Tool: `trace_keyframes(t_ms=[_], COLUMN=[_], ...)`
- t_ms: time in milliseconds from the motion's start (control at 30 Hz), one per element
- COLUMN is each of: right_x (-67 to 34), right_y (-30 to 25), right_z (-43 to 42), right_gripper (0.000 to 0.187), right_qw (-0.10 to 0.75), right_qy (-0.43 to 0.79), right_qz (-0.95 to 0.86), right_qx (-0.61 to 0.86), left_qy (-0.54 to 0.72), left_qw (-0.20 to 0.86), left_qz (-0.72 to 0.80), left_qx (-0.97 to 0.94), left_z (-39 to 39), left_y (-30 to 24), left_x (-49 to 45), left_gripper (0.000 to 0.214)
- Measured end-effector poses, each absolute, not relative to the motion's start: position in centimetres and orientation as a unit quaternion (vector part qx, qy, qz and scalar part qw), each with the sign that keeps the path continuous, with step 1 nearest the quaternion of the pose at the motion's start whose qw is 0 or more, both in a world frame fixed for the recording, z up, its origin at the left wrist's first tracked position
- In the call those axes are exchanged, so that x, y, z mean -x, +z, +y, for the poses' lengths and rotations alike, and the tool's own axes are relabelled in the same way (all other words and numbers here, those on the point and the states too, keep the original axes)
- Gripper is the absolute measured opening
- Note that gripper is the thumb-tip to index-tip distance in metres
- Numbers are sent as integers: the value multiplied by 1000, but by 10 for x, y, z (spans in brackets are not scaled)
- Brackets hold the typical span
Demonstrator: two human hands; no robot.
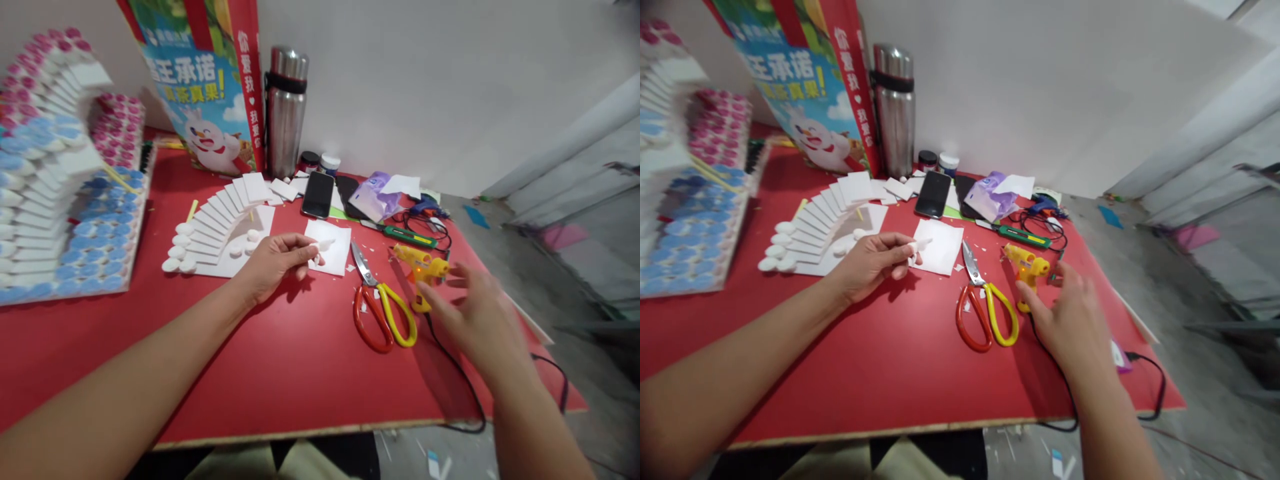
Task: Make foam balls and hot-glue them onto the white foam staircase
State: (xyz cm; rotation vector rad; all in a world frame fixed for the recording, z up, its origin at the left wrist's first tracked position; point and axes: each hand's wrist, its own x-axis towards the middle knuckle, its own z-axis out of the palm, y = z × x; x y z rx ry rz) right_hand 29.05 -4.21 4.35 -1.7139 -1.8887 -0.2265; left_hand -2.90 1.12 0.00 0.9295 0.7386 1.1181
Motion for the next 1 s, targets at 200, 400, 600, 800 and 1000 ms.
trace_keyframes(t_ms=[200,400,600,800,1000], right_x=[-200,-157,-167,-171,-173], right_y=[99,61,37,37,36], right_z=[-57,14,18,18,20], right_gripper=[21,23,26,19,14], right_qw=[366,415,417,398,384], right_qy=[-59,477,610,591,577], right_qz=[-756,-559,-449,-484,-508], right_qx=[539,536,502,508,511], left_qy=[515,492,457,433,425], left_qw=[661,626,617,623,613], left_qz=[335,388,410,417,421], left_qx=[-432,-464,-492,-500,-516], left_z=[11,9,9,6,5], left_y=[-2,0,2,4,5], left_x=[28,32,33,31,30], left_gripper=[17,24,25,23,21])
